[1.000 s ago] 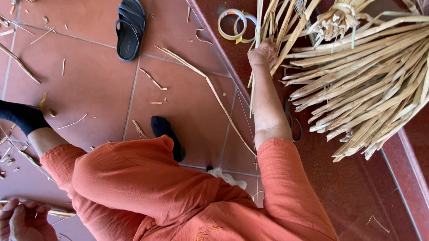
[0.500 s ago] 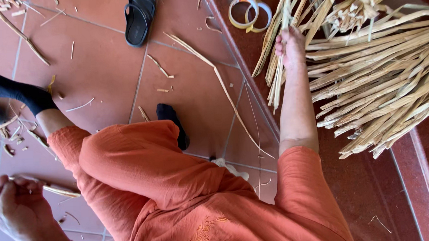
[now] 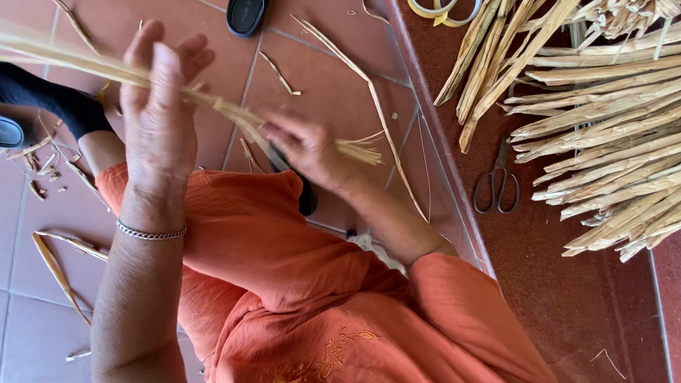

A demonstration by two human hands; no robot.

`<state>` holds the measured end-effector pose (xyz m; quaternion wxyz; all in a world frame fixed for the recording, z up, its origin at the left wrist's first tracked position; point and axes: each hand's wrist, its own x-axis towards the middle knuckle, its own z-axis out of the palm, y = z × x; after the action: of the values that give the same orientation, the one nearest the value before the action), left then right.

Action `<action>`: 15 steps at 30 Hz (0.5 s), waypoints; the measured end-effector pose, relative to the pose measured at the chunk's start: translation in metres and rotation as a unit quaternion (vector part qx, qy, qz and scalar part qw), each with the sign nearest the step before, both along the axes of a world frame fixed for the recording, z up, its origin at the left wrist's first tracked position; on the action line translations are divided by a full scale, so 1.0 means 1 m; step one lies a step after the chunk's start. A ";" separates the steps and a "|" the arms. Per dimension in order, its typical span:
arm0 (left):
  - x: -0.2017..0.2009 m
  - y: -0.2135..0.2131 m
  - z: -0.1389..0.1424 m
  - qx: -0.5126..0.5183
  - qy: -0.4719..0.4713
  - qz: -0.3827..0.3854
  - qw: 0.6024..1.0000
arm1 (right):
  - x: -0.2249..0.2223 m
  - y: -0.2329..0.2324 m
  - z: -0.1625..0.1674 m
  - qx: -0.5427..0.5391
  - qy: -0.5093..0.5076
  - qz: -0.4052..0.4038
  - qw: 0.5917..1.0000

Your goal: The person sits on a tiled floor and weaves dried palm leaves into a rectangular basket frame. They interlace thin strips through the frame, trim excess with scissors, and continue weaving the sides to build up the basket walls.

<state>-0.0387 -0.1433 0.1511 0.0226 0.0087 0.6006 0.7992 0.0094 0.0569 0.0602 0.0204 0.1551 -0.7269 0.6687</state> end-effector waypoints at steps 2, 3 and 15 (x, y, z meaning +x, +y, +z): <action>-0.003 -0.004 -0.012 0.100 -0.058 0.044 0.992 | 0.005 -0.011 -0.002 -0.005 0.031 0.020 0.999; -0.002 -0.009 -0.017 0.148 -0.086 0.068 0.983 | 0.005 -0.010 -0.007 0.004 0.057 0.042 0.998; 0.048 -0.197 -0.035 0.134 0.131 0.235 0.954 | -0.067 0.128 -0.173 0.545 -0.143 -0.131 0.815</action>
<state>0.0096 -0.3406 0.1162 -0.2461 -0.0246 0.4706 0.8470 -0.0581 0.1849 -0.1126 -0.0844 -0.0536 -0.9806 0.1686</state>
